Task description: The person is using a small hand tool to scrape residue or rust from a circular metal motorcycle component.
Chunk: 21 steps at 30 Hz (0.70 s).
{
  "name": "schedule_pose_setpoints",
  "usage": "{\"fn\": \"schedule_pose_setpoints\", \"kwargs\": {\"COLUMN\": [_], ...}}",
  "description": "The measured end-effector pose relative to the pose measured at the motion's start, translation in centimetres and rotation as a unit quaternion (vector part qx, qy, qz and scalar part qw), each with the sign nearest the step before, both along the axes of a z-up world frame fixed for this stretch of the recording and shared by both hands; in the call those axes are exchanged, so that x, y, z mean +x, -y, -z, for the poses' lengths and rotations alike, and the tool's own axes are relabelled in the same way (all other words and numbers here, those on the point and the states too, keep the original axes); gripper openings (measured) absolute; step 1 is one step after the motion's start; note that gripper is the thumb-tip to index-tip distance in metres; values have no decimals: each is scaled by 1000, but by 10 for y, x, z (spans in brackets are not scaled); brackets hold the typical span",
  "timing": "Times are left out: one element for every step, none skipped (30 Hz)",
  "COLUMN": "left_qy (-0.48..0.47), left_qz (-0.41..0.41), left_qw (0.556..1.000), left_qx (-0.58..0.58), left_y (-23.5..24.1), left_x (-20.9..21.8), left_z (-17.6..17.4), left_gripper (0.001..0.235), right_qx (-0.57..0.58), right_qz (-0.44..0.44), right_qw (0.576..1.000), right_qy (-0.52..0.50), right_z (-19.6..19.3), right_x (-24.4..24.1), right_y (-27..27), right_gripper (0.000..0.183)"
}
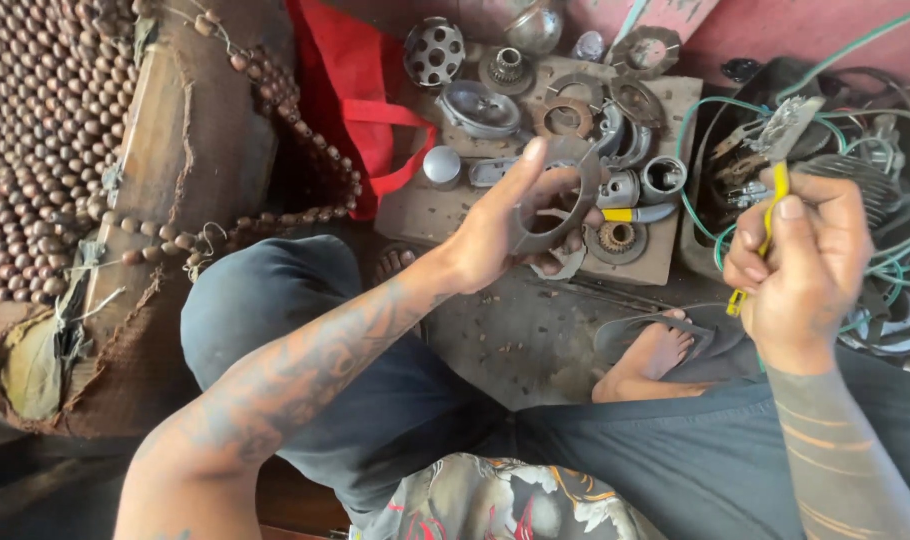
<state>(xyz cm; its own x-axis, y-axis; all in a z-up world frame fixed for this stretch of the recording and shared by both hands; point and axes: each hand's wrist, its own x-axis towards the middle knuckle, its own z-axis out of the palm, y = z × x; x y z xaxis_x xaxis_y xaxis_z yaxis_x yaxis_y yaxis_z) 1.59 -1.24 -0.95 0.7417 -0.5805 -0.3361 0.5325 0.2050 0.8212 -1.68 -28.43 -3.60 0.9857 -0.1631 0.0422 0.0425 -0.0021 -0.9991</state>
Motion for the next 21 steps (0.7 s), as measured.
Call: {"fn": "schedule_pose_setpoints", "kwargs": {"left_qy": [38,39,64,88,88,82,76,77,272,452,452,521,586,586,621,654,653,675,695,694,702], "left_qz": [22,28,46,64,70,66,59,63,87,105,106,88,69,69,48,27,26,15,2,1,3], "left_qw": [996,996,992,985,985,988,991,991,958,872,871,828,779,779,741,699,700,668,633,634,617], "left_qx": [-74,-71,-101,-132,-131,-111,-92,-92,33,157,157,185,213,212,251,288,288,314,340,341,357], "left_y": [-3,-3,-3,-3,-4,-5,-6,-10,-13,-17,-18,-19,-20,-21,-22,-24,-24,-25,-26,-27,-29], "left_x": [-2,-6,-10,-13,-17,-22,-26,-25,-25,-24,-27,-29,-31,-32,-34,-36,-36,-36,-35,-35,-34], "left_z": [3,5,7,9,8,7,6,-6,-18,-29,-31,-33,-36,-37,-39,-40,-41,-41,-42,-42,-42], "left_gripper": [79,79,86,93,93,101,113,113,103,92,92,92,95,95,96,96,96,95,94,94,93], "right_qx": [11,15,13,11,13,23,33,33,37,42,42,43,44,44,44,44,43,46,49,48,48], "right_qz": [4,9,4,-1,5,5,3,8,2,-3,-2,-1,0,1,2,3,2,2,1,-1,-3], "right_qw": [1000,1000,1000,1000,1000,999,999,999,999,999,999,999,999,999,999,999,999,998,998,998,998], "right_qy": [-9,-8,-15,-22,-21,-24,-27,-25,-27,-29,-29,-25,-22,-22,-25,-29,-30,-36,-42,-43,-40], "right_z": [-9,-14,-19,-25,-26,-27,-28,-29,-31,-32,-31,-30,-29,-30,-30,-30,-31,-32,-33,-32,-32], "right_x": [-3,-5,-8,-11,-12,-14,-14,-15,-16,-16,-16,-16,-15,-14,-13,-12,-12,-11,-9,-9,-8], "right_y": [-1,-1,-1,-1,0,0,0,0,1,0,0,0,0,0,-1,-2,-3,-5,-6,-6,-7], "right_gripper": [18,18,19,21,21,22,23,23,22,21,21,19,18,18,18,18,18,19,21,21,23]}}
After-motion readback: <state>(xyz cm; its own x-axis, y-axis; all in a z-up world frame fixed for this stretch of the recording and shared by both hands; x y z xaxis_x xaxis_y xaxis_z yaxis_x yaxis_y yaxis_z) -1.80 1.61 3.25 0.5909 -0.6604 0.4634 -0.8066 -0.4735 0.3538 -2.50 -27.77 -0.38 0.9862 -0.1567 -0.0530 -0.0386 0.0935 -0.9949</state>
